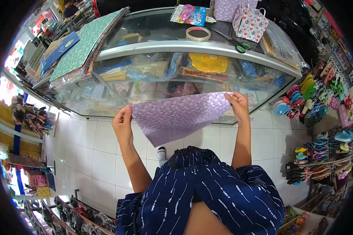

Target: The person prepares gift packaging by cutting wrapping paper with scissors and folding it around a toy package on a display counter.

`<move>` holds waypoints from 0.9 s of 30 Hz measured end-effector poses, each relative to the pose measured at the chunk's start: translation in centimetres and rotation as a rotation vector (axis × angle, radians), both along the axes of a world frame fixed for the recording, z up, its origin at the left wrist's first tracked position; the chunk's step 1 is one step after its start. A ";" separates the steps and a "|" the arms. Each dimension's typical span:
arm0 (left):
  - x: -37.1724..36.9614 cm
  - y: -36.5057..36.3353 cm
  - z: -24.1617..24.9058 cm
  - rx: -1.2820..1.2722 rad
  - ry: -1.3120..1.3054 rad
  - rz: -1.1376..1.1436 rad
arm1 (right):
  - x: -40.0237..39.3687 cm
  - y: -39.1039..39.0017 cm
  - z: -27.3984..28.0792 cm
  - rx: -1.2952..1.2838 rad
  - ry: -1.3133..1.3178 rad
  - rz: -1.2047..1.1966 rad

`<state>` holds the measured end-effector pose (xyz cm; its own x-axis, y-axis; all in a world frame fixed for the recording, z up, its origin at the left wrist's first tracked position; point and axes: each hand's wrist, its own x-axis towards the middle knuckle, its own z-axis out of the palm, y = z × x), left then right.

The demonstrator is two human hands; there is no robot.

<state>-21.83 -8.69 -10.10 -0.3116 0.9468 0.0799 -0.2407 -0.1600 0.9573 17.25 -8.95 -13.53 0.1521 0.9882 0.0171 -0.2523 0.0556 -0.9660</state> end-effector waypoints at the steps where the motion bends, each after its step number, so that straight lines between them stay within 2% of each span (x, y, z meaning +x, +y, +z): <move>1: 0.3 0.0 0.2 0.013 -0.003 0.009 | 0.5 0.1 -0.5 0.002 -0.035 0.005; 2: 0.7 0.1 0.3 0.026 -0.006 0.019 | 0.8 0.2 -1.0 0.004 -0.069 0.009; 4: 1.7 0.1 0.6 0.073 -0.002 0.051 | -0.5 -0.6 1.2 0.067 -0.419 -0.167; 5: 2.2 0.1 0.8 0.097 0.105 0.043 | -1.5 -0.9 2.8 0.099 -0.594 -0.256; 7: 3.1 -0.1 1.2 0.140 0.321 0.024 | -3.7 -1.0 5.7 0.442 -0.897 -0.245; 9: 4.6 -0.1 1.7 0.299 0.415 -0.082 | -8.5 -1.5 8.7 0.550 -0.768 0.035; 11: 6.4 -0.6 2.8 0.366 0.495 -0.147 | -12.5 -1.3 8.5 0.641 -0.826 0.175; 14: 7.3 -1.3 3.7 0.374 0.563 -0.131 | -14.5 -0.3 8.2 0.414 -0.554 0.385; 17: 5.8 -1.1 3.2 0.364 0.636 -0.153 | -14.5 -0.1 7.2 0.507 -0.518 0.355; 20: 5.6 -1.6 3.0 0.342 0.662 -0.168 | -14.3 -0.3 7.6 0.468 -0.576 0.376; 23: 6.4 -1.7 2.7 0.411 0.677 -0.179 | -14.9 -0.7 8.6 0.608 -0.616 0.325; 27: 6.9 -1.7 2.7 0.360 0.639 -0.271 | -14.6 -0.9 7.8 0.504 -0.510 0.310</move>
<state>-14.91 -10.37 -7.43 0.1367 0.8651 0.4826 0.2646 -0.5014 0.8238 2.67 -9.86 -5.75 -0.2771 0.8386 0.4690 0.1408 0.5182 -0.8436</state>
